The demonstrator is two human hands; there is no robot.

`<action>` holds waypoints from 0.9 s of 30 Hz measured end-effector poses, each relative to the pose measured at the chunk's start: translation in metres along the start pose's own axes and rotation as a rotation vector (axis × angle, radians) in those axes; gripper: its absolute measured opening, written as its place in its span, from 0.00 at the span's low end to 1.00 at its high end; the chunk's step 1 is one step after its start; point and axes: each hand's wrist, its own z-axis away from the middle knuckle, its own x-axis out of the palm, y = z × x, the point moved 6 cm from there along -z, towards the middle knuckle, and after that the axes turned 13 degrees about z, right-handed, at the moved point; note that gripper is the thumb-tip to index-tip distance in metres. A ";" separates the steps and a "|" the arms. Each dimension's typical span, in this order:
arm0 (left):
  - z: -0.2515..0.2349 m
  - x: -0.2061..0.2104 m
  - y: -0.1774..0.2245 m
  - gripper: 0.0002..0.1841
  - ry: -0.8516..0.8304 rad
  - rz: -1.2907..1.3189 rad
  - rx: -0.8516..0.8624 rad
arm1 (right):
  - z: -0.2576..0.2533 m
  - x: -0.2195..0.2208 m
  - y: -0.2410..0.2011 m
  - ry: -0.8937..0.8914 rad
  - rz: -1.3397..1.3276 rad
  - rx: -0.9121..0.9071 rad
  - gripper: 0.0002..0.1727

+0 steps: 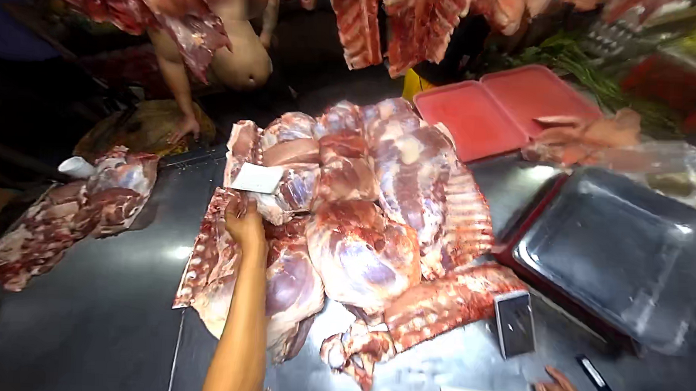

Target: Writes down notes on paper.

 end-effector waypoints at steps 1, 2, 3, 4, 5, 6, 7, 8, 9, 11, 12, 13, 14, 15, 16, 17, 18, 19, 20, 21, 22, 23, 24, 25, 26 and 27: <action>0.039 -0.010 0.007 0.32 -0.083 0.055 0.037 | -0.002 0.005 0.004 0.050 0.003 -0.007 0.20; 0.084 -0.021 0.012 0.31 -0.168 0.101 0.073 | -0.003 0.009 0.009 0.108 0.012 -0.010 0.22; 0.135 -0.035 0.017 0.30 -0.255 0.128 0.098 | 0.001 0.007 0.011 0.105 0.006 -0.003 0.23; 0.186 -0.047 0.020 0.28 -0.326 0.134 0.109 | 0.001 0.004 0.010 0.088 -0.024 0.006 0.22; 0.234 -0.059 0.022 0.26 -0.372 0.125 0.103 | -0.002 0.003 0.008 0.070 -0.069 0.015 0.22; 0.286 -0.075 0.020 0.24 -0.397 0.101 0.057 | 0.000 -0.002 0.007 0.043 -0.116 0.027 0.22; 0.334 -0.086 0.014 0.23 -0.395 0.076 -0.011 | 0.000 -0.005 0.008 0.027 -0.153 0.040 0.23; 0.378 -0.089 0.007 0.22 -0.389 0.044 -0.084 | -0.010 -0.005 0.007 0.035 -0.193 0.041 0.24; 0.426 -0.097 -0.002 0.21 -0.395 0.003 -0.171 | -0.010 -0.006 0.007 0.008 -0.232 0.050 0.24; 0.510 -0.103 -0.025 0.23 -0.472 -0.121 -0.339 | -0.003 -0.005 0.007 -0.099 -0.268 0.042 0.25; 0.545 -0.104 -0.036 0.25 -0.522 -0.201 -0.420 | -0.001 -0.004 0.004 -0.152 -0.260 0.011 0.24; 0.574 -0.103 -0.047 0.26 -0.550 -0.287 -0.477 | 0.006 -0.003 0.000 -0.233 -0.235 -0.030 0.23; 0.592 -0.095 -0.056 0.30 -0.575 -0.376 -0.503 | 0.007 -0.003 -0.007 -0.303 -0.208 -0.087 0.22; 0.607 -0.086 -0.063 0.34 -0.601 -0.470 -0.523 | 0.009 -0.002 -0.014 -0.359 -0.197 -0.139 0.21; 0.620 -0.079 -0.068 0.38 -0.607 -0.558 -0.527 | 0.016 -0.002 -0.020 -0.429 -0.182 -0.180 0.22; 0.627 -0.069 -0.072 0.39 -0.588 -0.638 -0.510 | 0.021 0.000 -0.025 -0.513 -0.160 -0.207 0.23; 0.629 -0.059 -0.074 0.40 -0.559 -0.721 -0.490 | 0.022 0.001 -0.031 -0.584 -0.145 -0.224 0.24; 0.629 -0.051 -0.075 0.40 -0.532 -0.795 -0.484 | 0.024 0.002 -0.036 -0.636 -0.143 -0.236 0.24; 0.629 -0.044 -0.076 0.39 -0.508 -0.847 -0.487 | 0.026 0.003 -0.036 -0.673 -0.143 -0.245 0.23; 0.629 -0.039 -0.078 0.37 -0.478 -0.858 -0.491 | 0.028 0.003 -0.032 -0.696 -0.150 -0.249 0.23; 0.628 -0.037 -0.081 0.34 -0.433 -0.833 -0.497 | 0.030 0.003 -0.027 -0.709 -0.170 -0.255 0.23; 0.626 -0.037 -0.085 0.31 -0.383 -0.775 -0.510 | 0.031 0.003 -0.023 -0.722 -0.197 -0.260 0.22; 0.625 -0.038 -0.088 0.29 -0.330 -0.685 -0.523 | 0.031 0.003 -0.019 -0.744 -0.222 -0.267 0.22; 0.626 -0.039 -0.090 0.27 -0.267 -0.566 -0.528 | 0.032 0.003 -0.014 -0.768 -0.246 -0.273 0.22; 0.629 -0.039 -0.090 0.24 -0.196 -0.419 -0.539 | 0.032 0.002 -0.010 -0.791 -0.276 -0.272 0.21; 0.633 -0.038 -0.088 0.22 -0.132 -0.257 -0.571 | 0.032 0.000 -0.007 -0.818 -0.310 -0.264 0.20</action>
